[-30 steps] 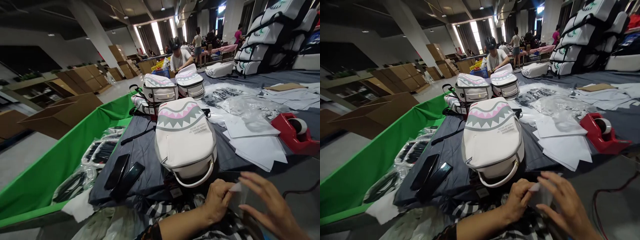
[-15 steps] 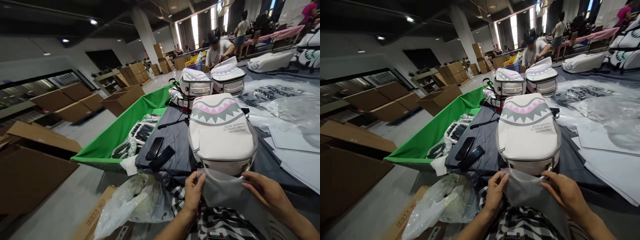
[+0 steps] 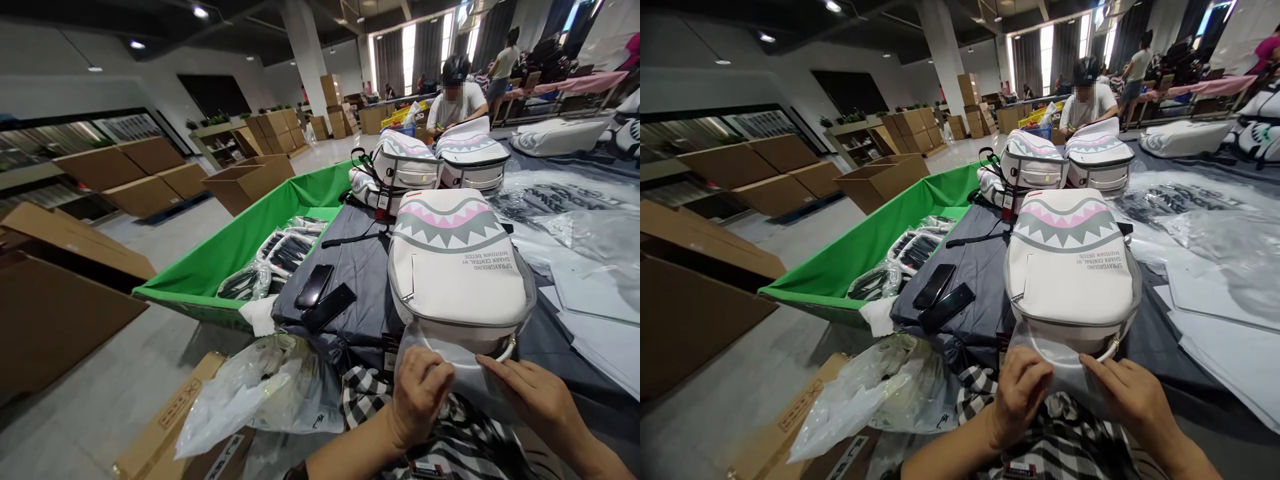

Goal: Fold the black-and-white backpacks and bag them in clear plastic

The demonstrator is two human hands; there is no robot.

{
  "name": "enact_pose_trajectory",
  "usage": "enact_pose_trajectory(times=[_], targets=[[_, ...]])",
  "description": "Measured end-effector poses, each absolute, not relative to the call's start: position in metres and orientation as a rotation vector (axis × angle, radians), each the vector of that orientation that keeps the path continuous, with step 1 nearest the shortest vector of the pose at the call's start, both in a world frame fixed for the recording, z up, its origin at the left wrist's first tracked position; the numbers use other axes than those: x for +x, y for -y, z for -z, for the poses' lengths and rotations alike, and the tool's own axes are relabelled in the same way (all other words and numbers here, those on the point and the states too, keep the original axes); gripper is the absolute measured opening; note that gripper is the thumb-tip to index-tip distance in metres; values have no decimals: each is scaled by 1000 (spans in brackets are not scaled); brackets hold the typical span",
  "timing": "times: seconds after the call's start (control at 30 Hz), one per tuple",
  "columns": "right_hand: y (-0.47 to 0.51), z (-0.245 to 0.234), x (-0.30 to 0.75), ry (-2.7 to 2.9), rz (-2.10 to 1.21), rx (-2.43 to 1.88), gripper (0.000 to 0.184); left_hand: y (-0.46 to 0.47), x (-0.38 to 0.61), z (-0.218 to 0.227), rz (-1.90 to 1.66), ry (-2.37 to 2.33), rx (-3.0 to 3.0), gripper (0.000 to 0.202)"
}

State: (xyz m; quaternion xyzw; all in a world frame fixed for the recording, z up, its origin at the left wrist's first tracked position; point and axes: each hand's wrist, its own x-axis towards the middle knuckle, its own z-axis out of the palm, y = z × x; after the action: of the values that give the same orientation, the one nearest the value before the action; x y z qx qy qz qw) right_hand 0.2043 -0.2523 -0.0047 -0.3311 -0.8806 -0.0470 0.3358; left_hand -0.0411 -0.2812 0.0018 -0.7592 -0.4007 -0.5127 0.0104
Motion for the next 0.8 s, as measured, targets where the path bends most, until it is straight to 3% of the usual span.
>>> enact_pose_trajectory(times=[0.13,0.23,0.33,0.47,0.57,0.67,0.8], targets=[[254,8,202,2324,167,-857,49,264,-29,8,1438,1178,-2534,15],[256,4,203,2283,96,-881,42,249,-31,22,1434,1068,-2605,16],[262,3,215,2044,-276,-1126,30,243,-37,34,1460,993,-2649,16],[273,8,235,1686,-938,-1448,47,243,-42,39,1610,848,-2603,23],[272,8,236,1493,-1139,-1466,54,243,-44,37,1676,776,-2567,27],[256,1,229,1468,-912,-1411,51,242,-47,37,1692,739,-2561,28],[220,-11,225,1863,-314,-1170,34,242,-48,36,1643,727,-2574,37]])
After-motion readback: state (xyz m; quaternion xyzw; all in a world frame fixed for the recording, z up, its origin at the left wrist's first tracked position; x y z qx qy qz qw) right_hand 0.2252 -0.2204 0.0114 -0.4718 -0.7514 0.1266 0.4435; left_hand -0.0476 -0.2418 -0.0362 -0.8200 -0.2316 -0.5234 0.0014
